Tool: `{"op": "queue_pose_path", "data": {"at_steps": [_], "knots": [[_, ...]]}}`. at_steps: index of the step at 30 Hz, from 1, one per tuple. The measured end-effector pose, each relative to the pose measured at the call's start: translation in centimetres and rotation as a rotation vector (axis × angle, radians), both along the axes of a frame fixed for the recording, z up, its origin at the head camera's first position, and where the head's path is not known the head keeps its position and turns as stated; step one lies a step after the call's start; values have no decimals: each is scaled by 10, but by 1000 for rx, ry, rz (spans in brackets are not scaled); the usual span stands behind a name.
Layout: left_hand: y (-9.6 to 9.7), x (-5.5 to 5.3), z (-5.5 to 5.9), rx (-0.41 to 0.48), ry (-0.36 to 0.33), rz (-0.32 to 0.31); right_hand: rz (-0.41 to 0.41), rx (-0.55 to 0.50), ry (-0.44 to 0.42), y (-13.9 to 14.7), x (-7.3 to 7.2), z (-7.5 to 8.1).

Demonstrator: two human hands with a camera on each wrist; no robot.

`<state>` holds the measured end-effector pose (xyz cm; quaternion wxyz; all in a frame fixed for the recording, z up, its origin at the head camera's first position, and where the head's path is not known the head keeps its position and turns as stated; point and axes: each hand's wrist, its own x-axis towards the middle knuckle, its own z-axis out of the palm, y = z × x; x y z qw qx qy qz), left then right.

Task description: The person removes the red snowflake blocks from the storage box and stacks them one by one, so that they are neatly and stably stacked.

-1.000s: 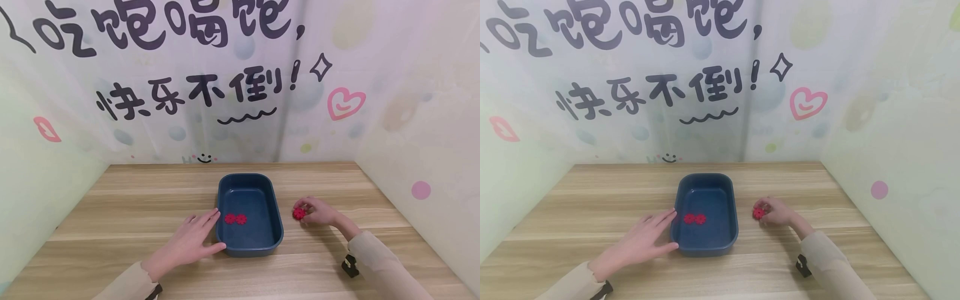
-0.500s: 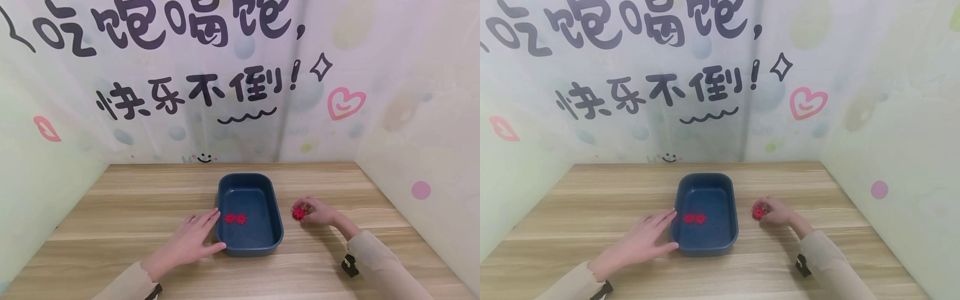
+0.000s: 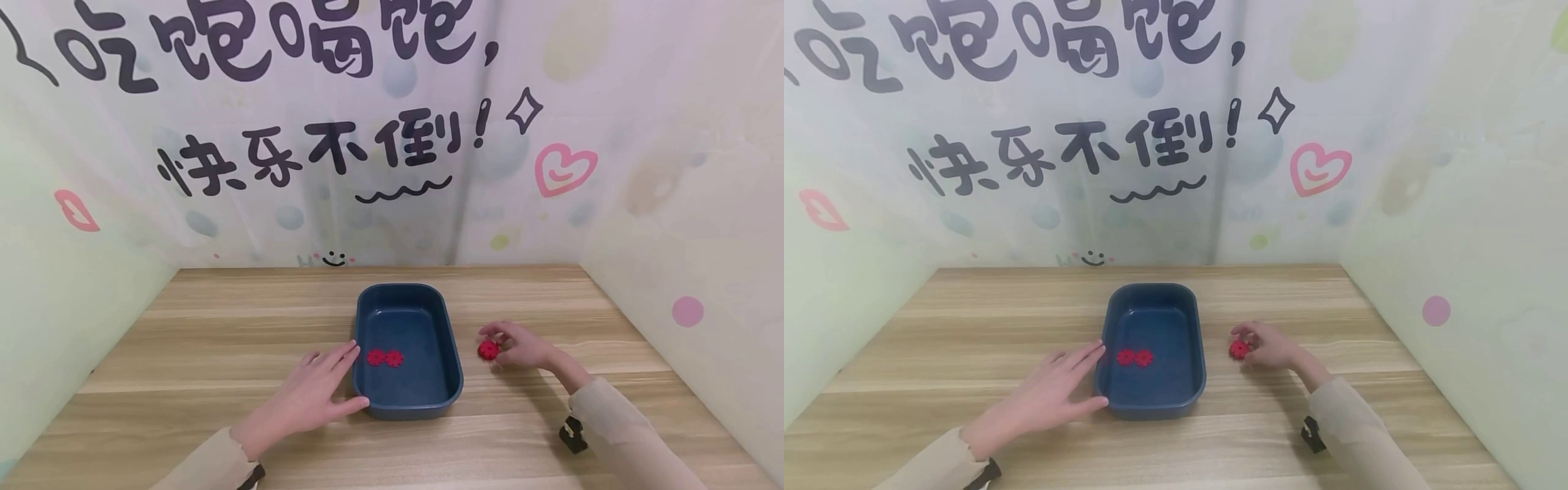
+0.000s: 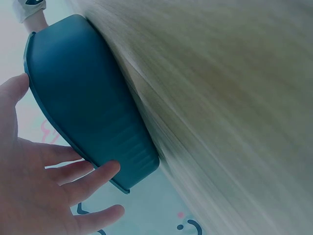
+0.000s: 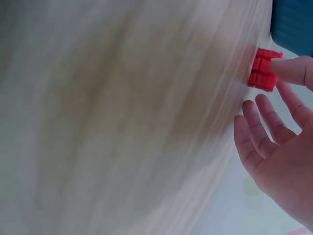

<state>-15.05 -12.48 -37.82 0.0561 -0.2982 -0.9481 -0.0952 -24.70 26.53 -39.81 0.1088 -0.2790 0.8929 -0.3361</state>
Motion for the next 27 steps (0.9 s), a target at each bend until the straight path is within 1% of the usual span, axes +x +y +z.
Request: {"op": "queue_pose_path", "data": {"at_steps": [2,4,6,8,11,15,18,21,27], "knots": [[0,0,0,1,-3,-1,-17,-25,-24,0,2,4],[0,0,0,2,-5,-2,-32,-50,-24,0,4,11],[0,0,0,3,-6,-2,-51,-81,2,-1,3,18],[0,0,0,4,-9,-1,-55,-105,48,-4,0,25],[0,0,0,8,-11,2,-73,-126,101,-15,-6,38],[0,0,0,10,-9,3,-69,-93,141,-39,-12,54],[0,0,0,13,-4,0,-25,-50,147,-62,-16,63],[0,0,0,15,-4,-4,35,-17,151,-87,-19,72],[0,0,1,22,-29,-1,133,75,141,-129,-22,86]]}}
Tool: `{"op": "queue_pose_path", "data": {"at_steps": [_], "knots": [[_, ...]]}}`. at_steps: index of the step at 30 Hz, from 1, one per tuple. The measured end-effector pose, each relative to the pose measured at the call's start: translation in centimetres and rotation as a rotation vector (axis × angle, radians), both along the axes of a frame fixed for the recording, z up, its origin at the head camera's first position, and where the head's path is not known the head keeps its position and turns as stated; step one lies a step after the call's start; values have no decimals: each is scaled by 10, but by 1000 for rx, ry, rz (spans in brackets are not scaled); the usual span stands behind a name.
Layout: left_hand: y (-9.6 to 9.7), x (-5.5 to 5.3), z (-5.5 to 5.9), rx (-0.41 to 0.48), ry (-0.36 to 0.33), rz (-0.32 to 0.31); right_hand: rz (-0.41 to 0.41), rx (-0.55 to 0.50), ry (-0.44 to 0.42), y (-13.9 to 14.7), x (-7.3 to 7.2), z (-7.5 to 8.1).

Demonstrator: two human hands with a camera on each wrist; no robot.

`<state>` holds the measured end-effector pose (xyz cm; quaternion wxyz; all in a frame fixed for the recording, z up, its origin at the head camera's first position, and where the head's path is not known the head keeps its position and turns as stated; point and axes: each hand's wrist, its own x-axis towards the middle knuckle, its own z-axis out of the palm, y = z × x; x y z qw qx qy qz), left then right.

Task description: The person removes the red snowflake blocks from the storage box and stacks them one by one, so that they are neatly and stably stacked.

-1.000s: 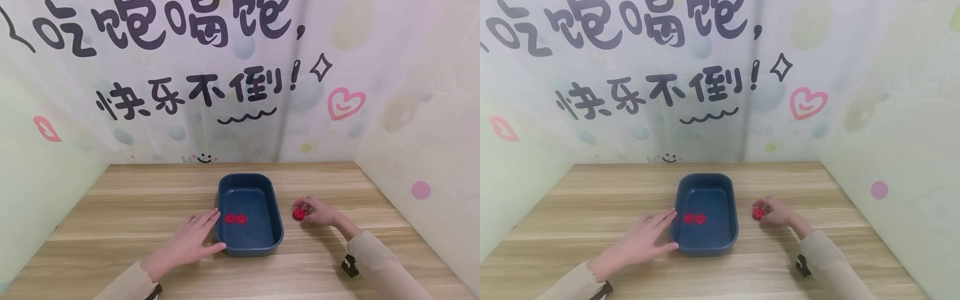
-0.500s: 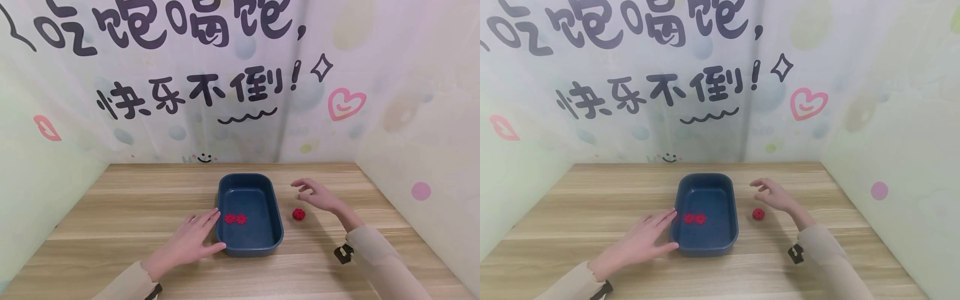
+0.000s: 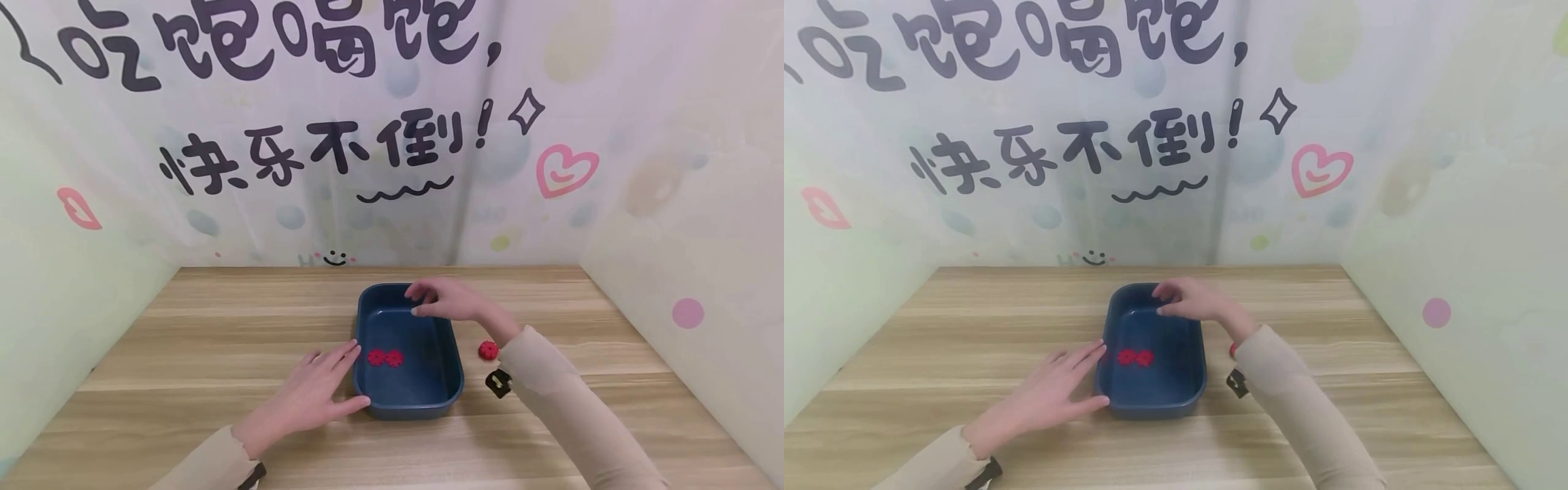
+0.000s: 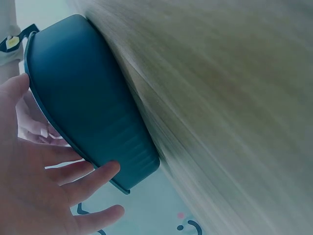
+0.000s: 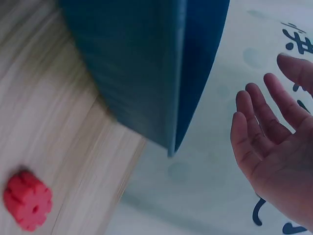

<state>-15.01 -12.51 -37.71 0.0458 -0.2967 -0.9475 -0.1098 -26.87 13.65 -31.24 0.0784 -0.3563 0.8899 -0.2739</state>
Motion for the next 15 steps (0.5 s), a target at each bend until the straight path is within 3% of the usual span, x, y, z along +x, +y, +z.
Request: {"op": "queue_pose_path", "data": {"at_steps": [7,15], "knots": [[0,0,1,-6,2,1,41,113,-82,-30,-3,1],[0,1,2,-7,9,-8,-3,142,-266,-48,-8,-3]]}}
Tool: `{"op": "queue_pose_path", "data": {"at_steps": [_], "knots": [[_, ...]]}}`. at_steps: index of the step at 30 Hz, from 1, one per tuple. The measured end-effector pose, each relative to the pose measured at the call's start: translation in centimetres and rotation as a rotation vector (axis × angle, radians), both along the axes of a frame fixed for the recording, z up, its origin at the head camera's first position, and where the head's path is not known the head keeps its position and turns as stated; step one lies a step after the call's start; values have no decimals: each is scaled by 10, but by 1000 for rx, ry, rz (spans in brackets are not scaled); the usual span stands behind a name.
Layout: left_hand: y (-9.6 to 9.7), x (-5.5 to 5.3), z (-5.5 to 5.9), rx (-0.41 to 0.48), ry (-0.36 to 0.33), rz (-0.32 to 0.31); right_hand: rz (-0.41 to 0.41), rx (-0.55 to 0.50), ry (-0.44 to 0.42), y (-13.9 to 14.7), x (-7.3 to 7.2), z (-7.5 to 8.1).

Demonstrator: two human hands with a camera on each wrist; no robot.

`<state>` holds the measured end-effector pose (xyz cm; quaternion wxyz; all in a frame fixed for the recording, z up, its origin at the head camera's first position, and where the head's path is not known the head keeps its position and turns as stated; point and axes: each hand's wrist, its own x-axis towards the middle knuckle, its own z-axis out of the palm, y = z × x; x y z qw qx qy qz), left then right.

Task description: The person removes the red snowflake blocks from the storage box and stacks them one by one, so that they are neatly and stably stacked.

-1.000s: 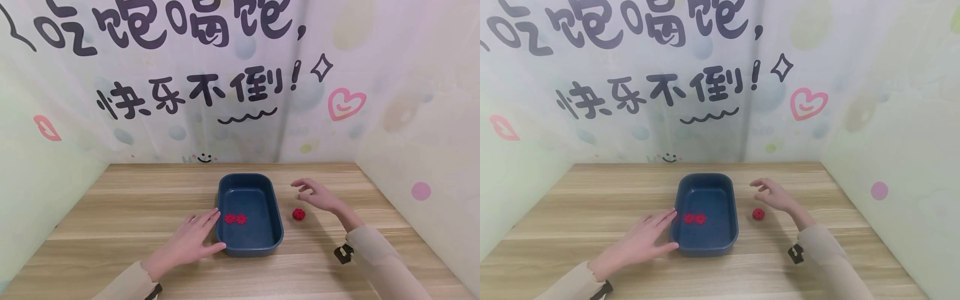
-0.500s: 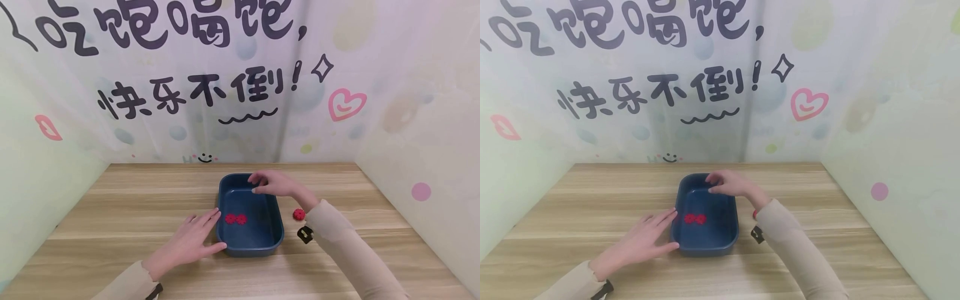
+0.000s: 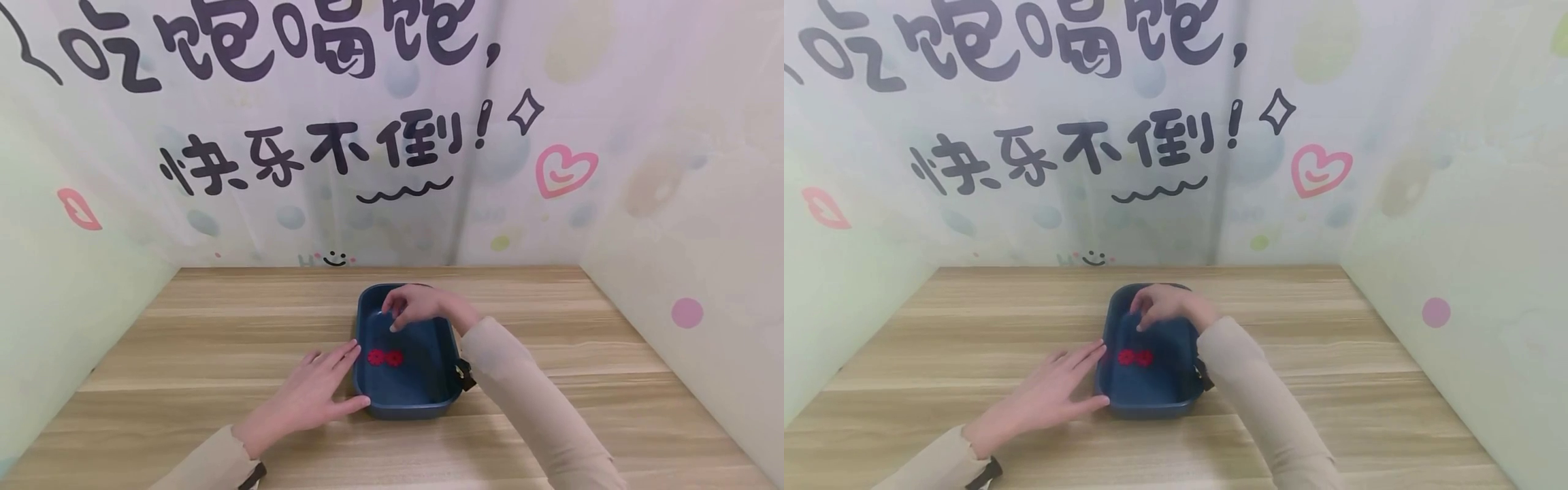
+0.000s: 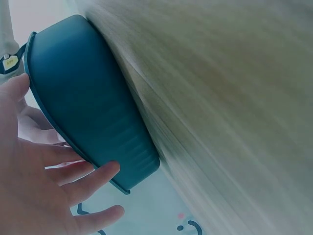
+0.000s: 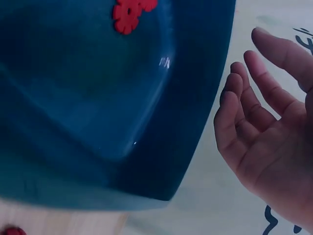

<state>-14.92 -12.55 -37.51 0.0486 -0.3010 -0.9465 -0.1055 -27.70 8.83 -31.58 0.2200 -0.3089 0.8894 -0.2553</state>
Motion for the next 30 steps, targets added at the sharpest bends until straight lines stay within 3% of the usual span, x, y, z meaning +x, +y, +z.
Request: {"op": "queue_pose_path", "data": {"at_steps": [11,19,24,30], "knots": [[0,0,-1,3,30,-7,-10,46,-127,-18,-6,-19],[0,-1,-1,-6,1,2,-37,72,-213,-23,-8,-40],[0,-1,-1,1,0,1,-58,114,-231,-24,-9,-49],[0,-1,-1,-3,-8,1,-62,177,-195,-29,-4,-56]]}}
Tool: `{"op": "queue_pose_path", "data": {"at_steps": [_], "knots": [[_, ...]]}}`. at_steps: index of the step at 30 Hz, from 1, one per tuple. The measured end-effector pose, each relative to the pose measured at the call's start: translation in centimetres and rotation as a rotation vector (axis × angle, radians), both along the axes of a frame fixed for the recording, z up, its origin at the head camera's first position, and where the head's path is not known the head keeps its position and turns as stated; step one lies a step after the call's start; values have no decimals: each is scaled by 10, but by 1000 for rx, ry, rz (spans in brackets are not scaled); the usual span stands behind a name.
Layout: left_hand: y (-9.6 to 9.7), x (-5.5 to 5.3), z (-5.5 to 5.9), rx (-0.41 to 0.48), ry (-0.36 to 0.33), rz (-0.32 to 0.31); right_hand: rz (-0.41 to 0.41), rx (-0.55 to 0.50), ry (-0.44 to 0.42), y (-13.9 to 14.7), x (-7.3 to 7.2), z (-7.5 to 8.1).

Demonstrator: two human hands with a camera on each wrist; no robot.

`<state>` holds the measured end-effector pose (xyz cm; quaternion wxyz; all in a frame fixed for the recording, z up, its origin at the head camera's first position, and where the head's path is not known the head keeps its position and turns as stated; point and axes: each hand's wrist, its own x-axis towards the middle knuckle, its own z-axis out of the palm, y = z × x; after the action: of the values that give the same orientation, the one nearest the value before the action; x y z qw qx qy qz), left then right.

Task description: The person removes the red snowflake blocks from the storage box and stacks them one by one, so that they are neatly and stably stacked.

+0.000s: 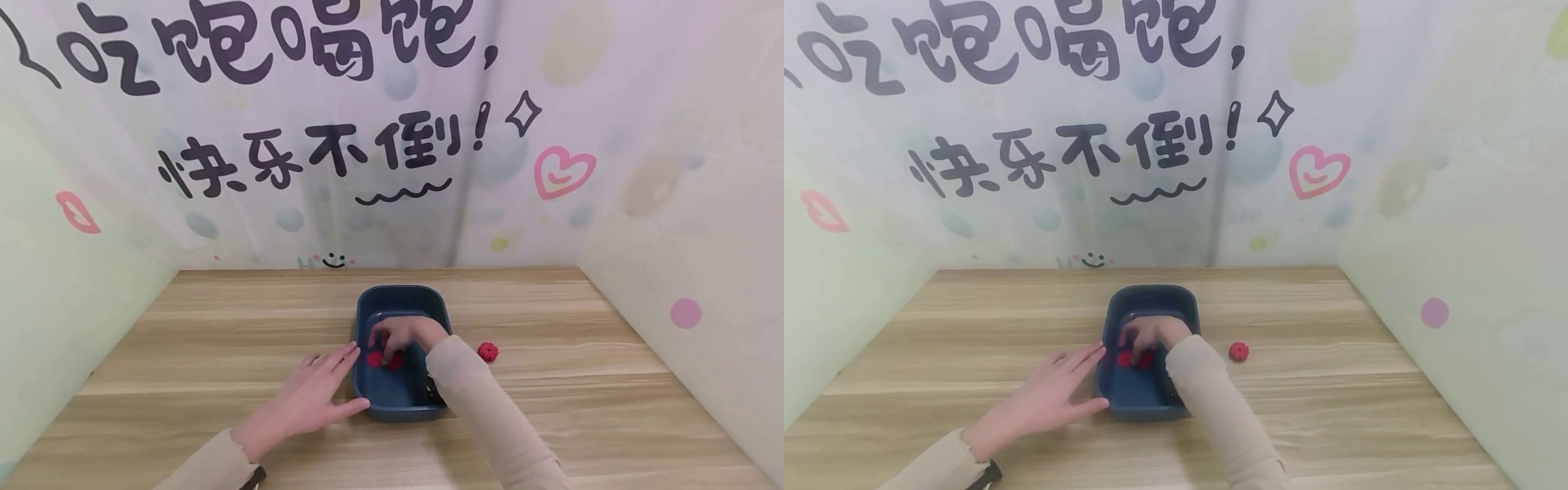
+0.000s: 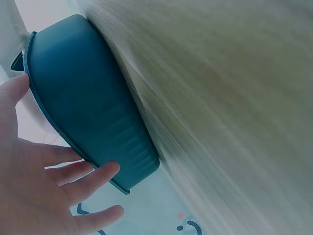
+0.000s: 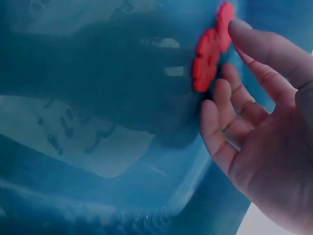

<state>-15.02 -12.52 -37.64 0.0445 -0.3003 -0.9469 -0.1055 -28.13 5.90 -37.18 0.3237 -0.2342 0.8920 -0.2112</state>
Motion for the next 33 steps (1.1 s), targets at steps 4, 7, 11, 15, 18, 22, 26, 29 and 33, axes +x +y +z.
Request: {"op": "queue_pose_path", "data": {"at_steps": [4,7,11,15,18,22,26,29,33], "knots": [[0,0,0,-6,2,0,-22,12,33,-3,4,-4],[0,0,0,-8,2,1,-30,6,41,-4,5,-6],[0,0,-1,-1,-4,2,-34,1,47,-5,6,-6],[0,0,0,4,-11,5,-30,-7,83,-5,6,-6],[1,1,0,6,-16,6,-30,-22,103,-5,6,-6],[1,1,0,6,-17,8,-44,-26,77,-5,7,-5],[1,1,0,-1,-12,6,-51,-12,36,-5,9,-4],[1,0,0,-5,-10,7,-51,2,28,-5,10,-3],[1,0,0,-2,-16,9,-43,18,30,-5,10,-3]]}}
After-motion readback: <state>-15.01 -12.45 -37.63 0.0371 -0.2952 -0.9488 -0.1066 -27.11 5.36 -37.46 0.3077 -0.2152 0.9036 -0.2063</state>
